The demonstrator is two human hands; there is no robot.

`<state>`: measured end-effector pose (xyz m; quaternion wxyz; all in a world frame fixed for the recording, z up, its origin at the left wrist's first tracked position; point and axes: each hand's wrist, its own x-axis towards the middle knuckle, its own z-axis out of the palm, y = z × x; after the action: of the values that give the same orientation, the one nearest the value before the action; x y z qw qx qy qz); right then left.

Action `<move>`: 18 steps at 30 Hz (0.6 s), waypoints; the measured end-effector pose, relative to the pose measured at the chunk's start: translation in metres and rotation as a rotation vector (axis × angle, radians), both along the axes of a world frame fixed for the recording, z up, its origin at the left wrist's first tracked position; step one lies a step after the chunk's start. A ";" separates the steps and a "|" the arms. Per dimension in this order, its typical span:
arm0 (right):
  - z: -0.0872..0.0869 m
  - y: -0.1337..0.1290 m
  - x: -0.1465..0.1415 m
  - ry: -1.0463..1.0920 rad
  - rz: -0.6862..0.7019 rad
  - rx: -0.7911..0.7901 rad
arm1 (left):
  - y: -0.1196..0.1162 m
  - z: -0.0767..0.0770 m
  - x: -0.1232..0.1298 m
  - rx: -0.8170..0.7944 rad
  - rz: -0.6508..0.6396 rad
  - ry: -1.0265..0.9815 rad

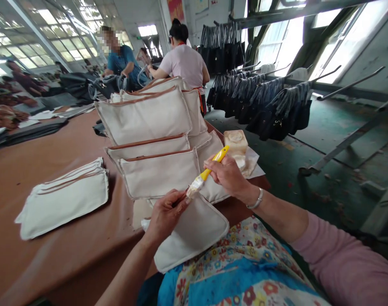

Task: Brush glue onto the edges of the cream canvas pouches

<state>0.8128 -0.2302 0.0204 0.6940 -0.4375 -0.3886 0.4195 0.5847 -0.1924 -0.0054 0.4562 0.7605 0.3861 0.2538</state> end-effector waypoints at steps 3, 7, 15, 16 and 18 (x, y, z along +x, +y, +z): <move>0.002 -0.003 0.006 -0.100 -0.133 0.060 | -0.004 0.005 0.004 -0.002 -0.048 -0.004; 0.006 -0.015 0.013 -0.074 -0.078 0.028 | -0.005 0.006 0.008 -0.002 -0.100 0.028; -0.005 -0.016 0.030 -0.221 -0.258 0.063 | -0.023 0.003 0.014 0.155 -0.228 0.058; -0.006 -0.016 0.030 -0.179 -0.215 0.057 | -0.025 0.001 0.016 0.186 -0.217 0.061; -0.004 -0.021 0.026 -0.121 -0.064 0.007 | -0.028 -0.004 0.018 0.245 -0.159 0.090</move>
<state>0.8391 -0.2515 0.0160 0.6838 -0.4720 -0.4171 0.3683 0.6023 -0.2201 -0.0091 0.3607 0.8493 0.3110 0.2279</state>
